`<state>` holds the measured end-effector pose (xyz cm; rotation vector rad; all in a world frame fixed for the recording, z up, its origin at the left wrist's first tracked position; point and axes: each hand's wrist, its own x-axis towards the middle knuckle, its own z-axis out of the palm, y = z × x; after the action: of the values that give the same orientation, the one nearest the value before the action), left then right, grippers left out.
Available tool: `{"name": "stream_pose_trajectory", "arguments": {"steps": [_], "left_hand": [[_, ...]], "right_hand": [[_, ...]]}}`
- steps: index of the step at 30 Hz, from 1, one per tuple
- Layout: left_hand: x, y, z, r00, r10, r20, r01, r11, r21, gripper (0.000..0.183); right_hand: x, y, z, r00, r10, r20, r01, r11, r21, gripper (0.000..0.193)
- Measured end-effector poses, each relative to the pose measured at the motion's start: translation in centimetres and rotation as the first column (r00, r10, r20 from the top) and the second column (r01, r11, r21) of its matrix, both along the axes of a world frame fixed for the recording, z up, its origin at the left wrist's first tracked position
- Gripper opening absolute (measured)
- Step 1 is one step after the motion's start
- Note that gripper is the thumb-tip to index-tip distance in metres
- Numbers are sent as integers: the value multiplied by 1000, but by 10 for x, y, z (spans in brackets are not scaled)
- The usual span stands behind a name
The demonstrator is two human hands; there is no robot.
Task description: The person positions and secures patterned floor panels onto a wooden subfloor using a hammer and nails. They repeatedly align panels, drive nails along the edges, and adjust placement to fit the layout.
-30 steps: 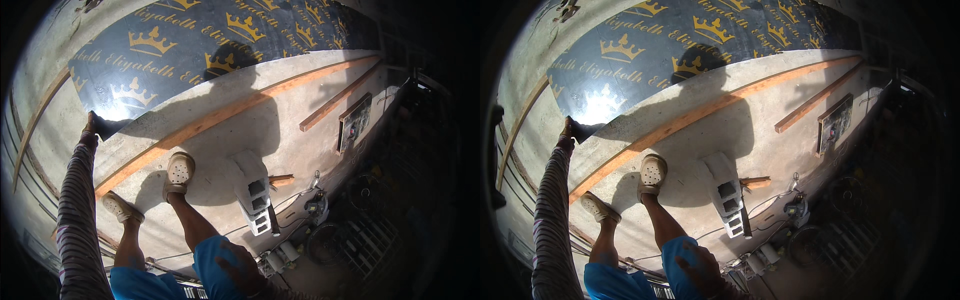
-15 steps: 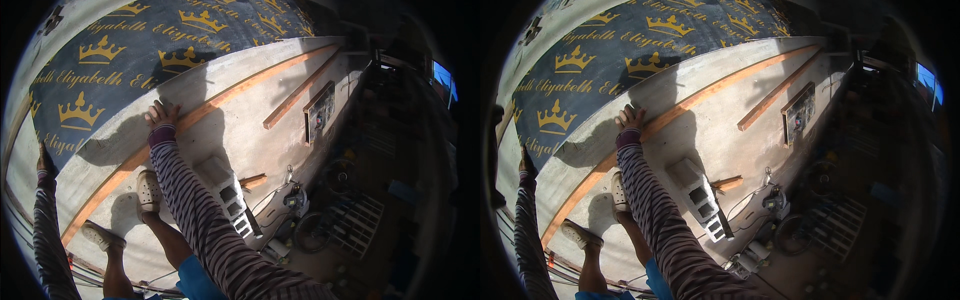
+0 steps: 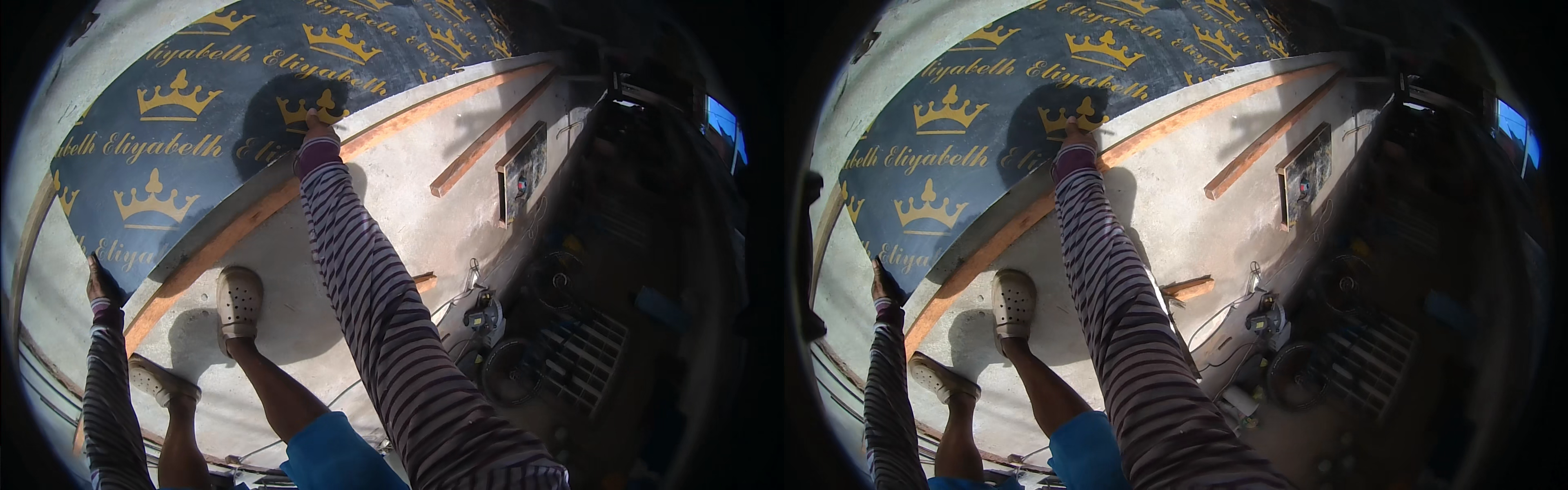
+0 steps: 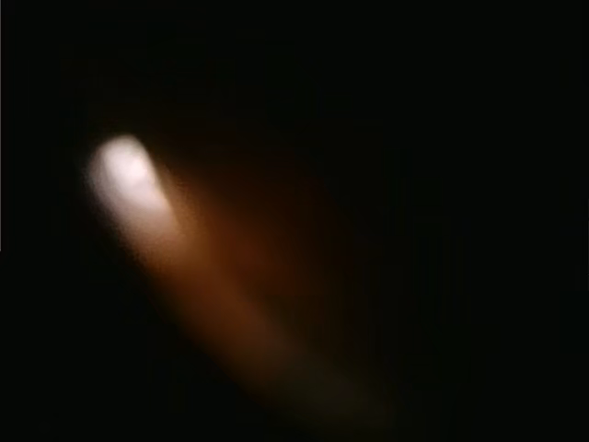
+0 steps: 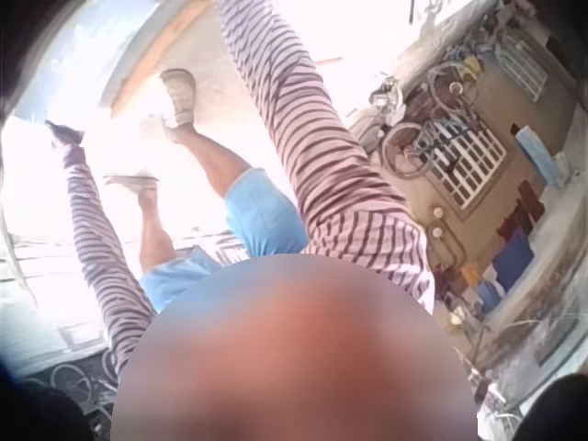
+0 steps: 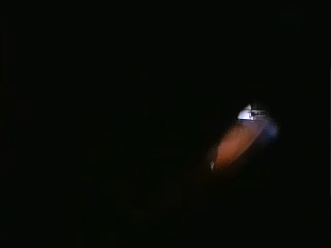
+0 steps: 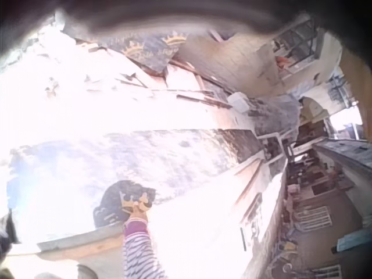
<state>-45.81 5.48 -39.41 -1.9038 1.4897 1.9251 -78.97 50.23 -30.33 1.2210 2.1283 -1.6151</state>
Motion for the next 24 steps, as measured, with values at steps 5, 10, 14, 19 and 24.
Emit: {"name": "stream_pose_trajectory", "arguments": {"steps": [5,10,14,19,24], "left_hand": [[-2,7,0,998,66,-11,-66,998,6,80],[27,-20,-32,997,75,-22,-76,996,-52,82],[67,-44,-72,983,-112,145,134,980,-146,81],[89,-67,-78,847,-382,369,439,895,-80,79],[71,-59,-47,812,-468,350,522,850,-75,82]], "right_hand": [[17,7,-12,986,-125,111,145,969,-198,56],[49,-16,-23,957,-200,212,267,892,-365,62],[73,-24,-24,964,-162,211,231,903,-362,63],[88,2,-36,910,-77,407,237,902,-360,60],[97,14,-88,866,-109,487,424,676,-603,58]]}}
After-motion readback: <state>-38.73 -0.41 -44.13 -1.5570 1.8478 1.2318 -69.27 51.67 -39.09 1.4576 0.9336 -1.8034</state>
